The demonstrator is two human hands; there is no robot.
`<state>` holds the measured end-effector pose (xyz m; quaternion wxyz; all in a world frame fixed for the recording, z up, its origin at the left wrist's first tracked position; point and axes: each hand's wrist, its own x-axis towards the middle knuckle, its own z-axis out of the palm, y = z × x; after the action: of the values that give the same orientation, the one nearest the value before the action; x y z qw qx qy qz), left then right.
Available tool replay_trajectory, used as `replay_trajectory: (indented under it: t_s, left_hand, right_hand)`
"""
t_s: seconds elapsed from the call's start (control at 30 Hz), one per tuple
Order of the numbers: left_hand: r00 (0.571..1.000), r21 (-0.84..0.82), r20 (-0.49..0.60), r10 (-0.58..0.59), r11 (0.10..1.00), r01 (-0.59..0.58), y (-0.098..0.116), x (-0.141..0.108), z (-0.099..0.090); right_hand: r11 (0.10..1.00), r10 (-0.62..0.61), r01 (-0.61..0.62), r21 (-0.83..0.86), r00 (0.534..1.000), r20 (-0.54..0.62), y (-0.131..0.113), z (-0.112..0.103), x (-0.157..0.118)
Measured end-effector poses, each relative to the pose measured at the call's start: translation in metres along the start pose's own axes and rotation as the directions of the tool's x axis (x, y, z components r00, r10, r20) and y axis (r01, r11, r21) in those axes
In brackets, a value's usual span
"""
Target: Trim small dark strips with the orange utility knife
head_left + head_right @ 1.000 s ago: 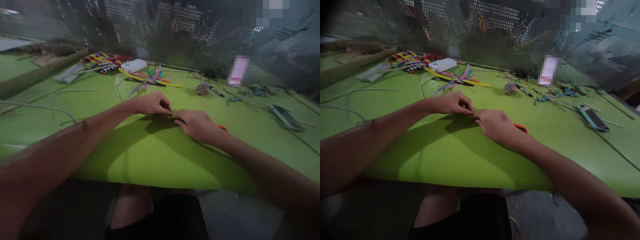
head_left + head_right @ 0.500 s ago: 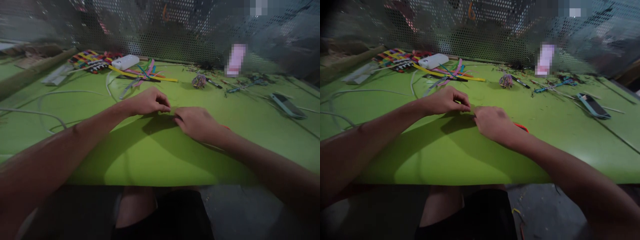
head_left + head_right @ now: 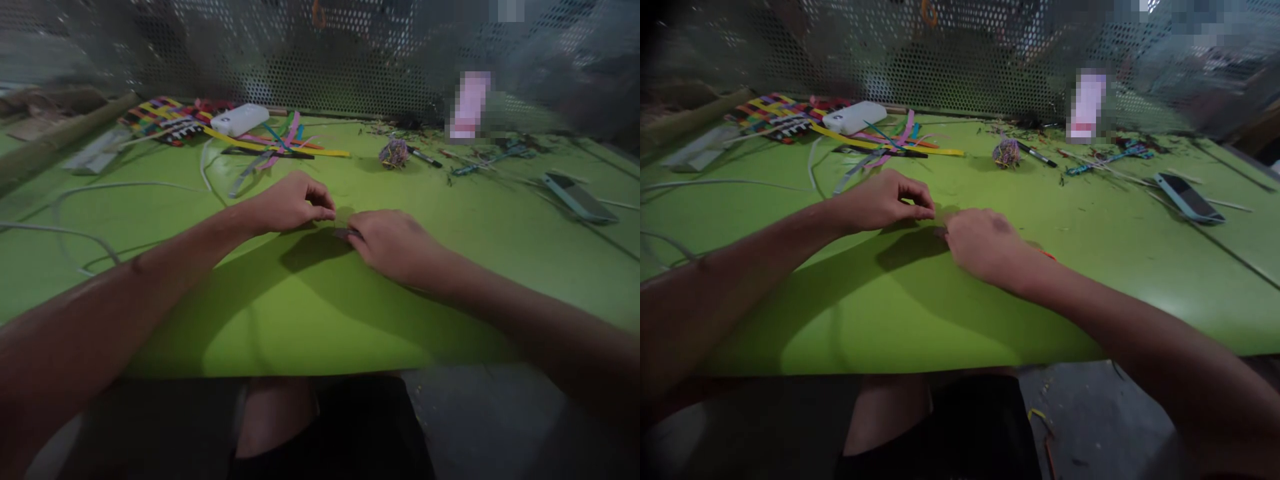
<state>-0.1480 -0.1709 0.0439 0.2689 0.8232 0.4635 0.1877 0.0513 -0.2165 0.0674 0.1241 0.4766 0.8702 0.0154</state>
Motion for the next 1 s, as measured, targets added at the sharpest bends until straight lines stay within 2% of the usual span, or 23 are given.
replay_trajectory:
  t_s: [0.17, 0.37, 0.5, 0.63, 0.8, 1.0]
  left_hand:
    - [1.0, 0.053, -0.029, 0.006, 0.999, -0.004, 0.0, 0.0, 0.005]
    - [0.979, 0.257, -0.121, 0.163, 0.958, -0.128, -0.003, 0.002, 0.021]
    - [0.968, 0.293, -0.133, 0.215, 0.941, -0.169, -0.004, 0.001, 0.025]
    - [0.97, 0.273, -0.117, 0.211, 0.946, -0.173, -0.004, 0.002, 0.024]
    - [0.98, 0.235, -0.1, 0.175, 0.961, -0.147, -0.003, 0.002, 0.024]
    - [0.985, 0.231, -0.091, 0.146, 0.965, -0.122, -0.002, 0.001, 0.022]
  right_hand:
    - [1.0, 0.007, -0.007, 0.001, 1.0, 0.02, -0.001, -0.001, 0.001]
    - [0.996, -0.085, 0.085, 0.005, 0.996, 0.01, 0.002, 0.001, 0.0]
    - [0.992, -0.126, 0.124, -0.033, 0.99, -0.057, 0.011, 0.014, 0.001]
    - [0.975, -0.217, 0.207, -0.078, 0.96, -0.176, 0.02, 0.025, 0.001]
    - [0.985, -0.174, 0.173, -0.013, 0.977, -0.122, 0.022, 0.022, 0.0]
    - [0.987, -0.159, 0.161, 0.011, 0.98, -0.118, 0.019, 0.018, 0.001]
